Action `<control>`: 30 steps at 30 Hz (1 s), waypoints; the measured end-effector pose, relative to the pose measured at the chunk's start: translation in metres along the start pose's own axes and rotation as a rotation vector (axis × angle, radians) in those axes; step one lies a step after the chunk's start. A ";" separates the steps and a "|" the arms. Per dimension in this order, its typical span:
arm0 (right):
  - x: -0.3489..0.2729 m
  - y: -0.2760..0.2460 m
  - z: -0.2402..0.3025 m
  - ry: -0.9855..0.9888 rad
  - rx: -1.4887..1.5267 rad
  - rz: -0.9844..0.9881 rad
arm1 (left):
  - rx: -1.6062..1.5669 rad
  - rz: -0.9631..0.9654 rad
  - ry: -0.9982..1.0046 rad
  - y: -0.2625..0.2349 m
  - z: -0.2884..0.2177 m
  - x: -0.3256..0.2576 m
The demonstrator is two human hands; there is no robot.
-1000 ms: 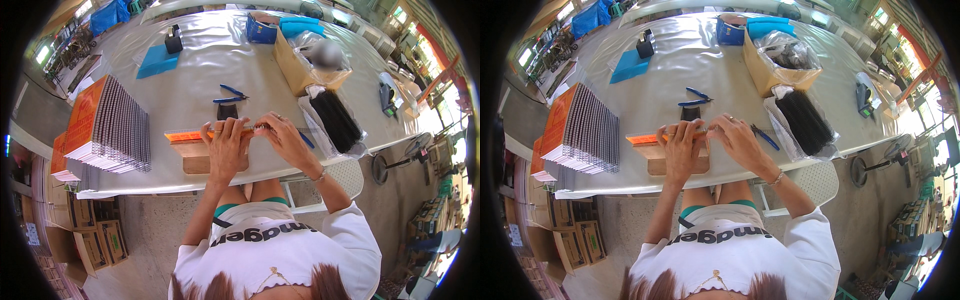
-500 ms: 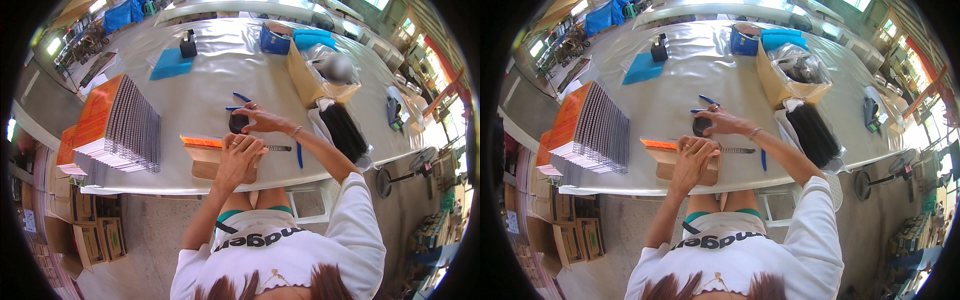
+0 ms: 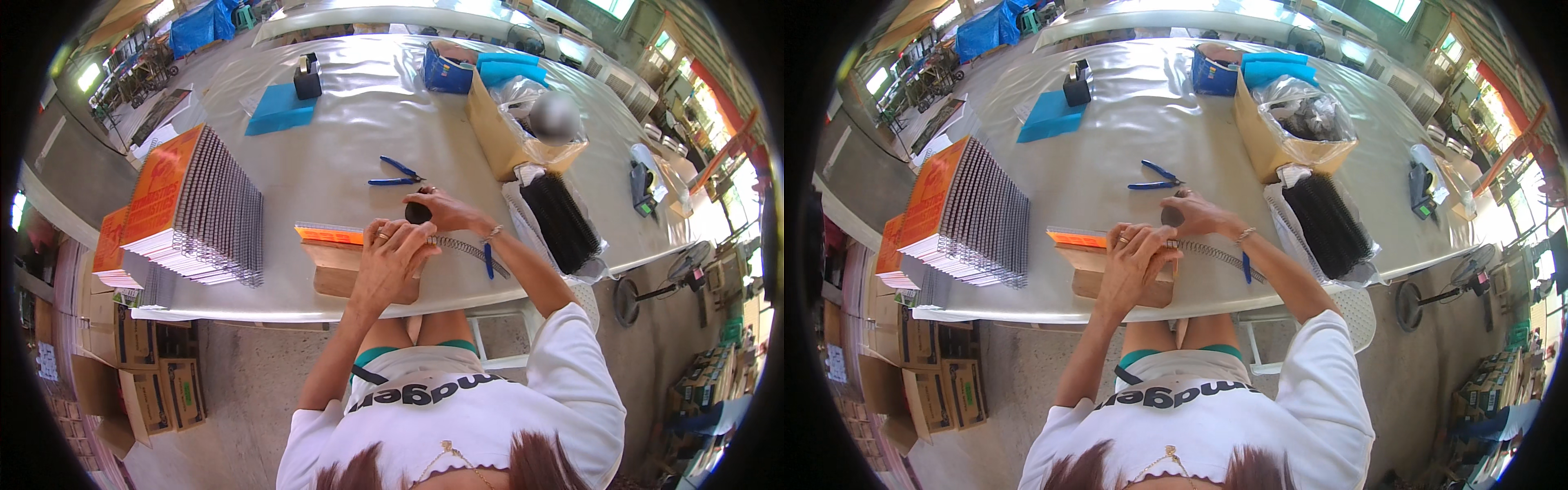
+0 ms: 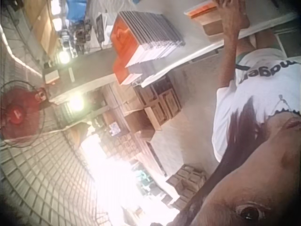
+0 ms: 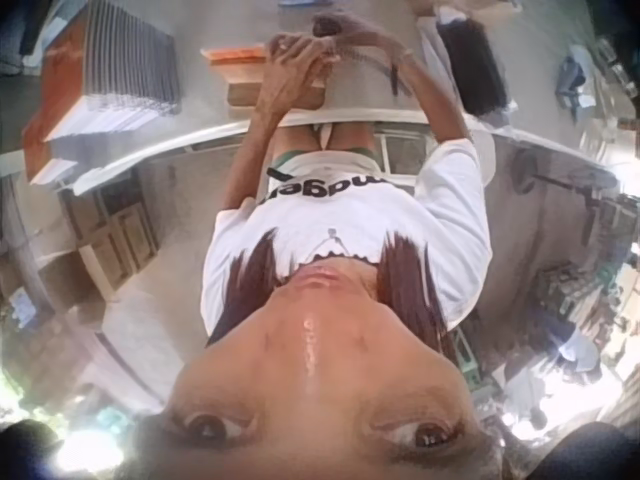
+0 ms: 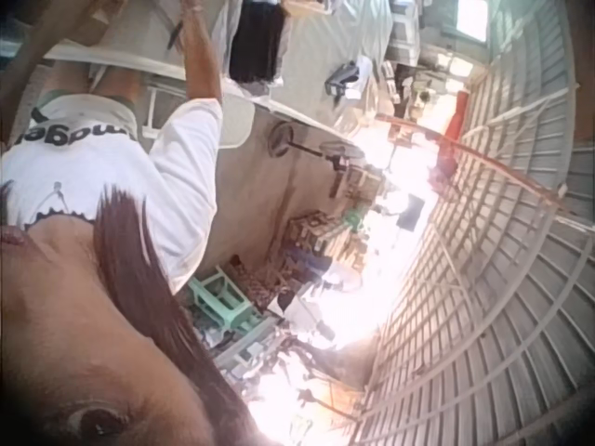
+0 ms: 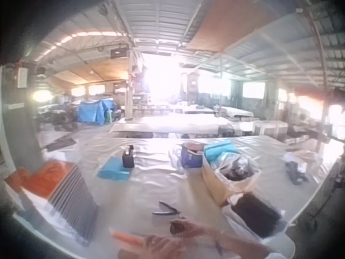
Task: The person binds notebooks by threading a spiral wire through the holes of a stack of papers and covers using a wooden guide and a small handheld tool, then trims the excess wire with pliers.
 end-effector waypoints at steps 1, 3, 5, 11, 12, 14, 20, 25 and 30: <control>-0.004 -0.005 -0.001 -0.044 0.317 0.049 | 0.017 -0.002 0.006 0.000 0.000 0.000; -0.017 -0.016 -0.004 0.004 0.903 0.223 | 0.031 -0.017 0.000 0.000 0.000 0.000; -0.034 -0.029 0.001 -0.069 1.148 0.247 | 0.025 -0.027 -0.004 0.000 -0.001 0.001; -0.057 -0.051 0.026 -0.299 1.330 0.298 | -0.058 -0.026 0.008 -0.004 0.000 0.003; -0.058 -0.052 0.030 -0.308 1.328 0.306 | -0.059 -0.017 0.010 -0.004 0.001 0.004; -0.060 -0.053 0.035 -0.329 1.326 0.321 | -0.072 0.008 0.005 -0.003 0.002 0.004; -0.063 -0.056 0.036 -0.247 1.227 0.261 | -0.068 0.089 -0.023 -0.001 0.007 0.002; -0.066 -0.070 0.040 -0.374 1.259 0.268 | 0.175 -0.086 -0.262 -0.007 -0.001 -0.009; -0.066 -0.090 0.062 -0.618 1.011 0.283 | 0.209 -0.157 -0.467 -0.013 0.000 -0.018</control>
Point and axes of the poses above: each hand's wrist, its own x-axis towards the middle knuckle, its own y-axis out of the palm, z = x × y, the point moved 3 cm from there along x, towards the middle knuckle, and after that the axes turned 7 degrees about z, right-handed, at the moved point
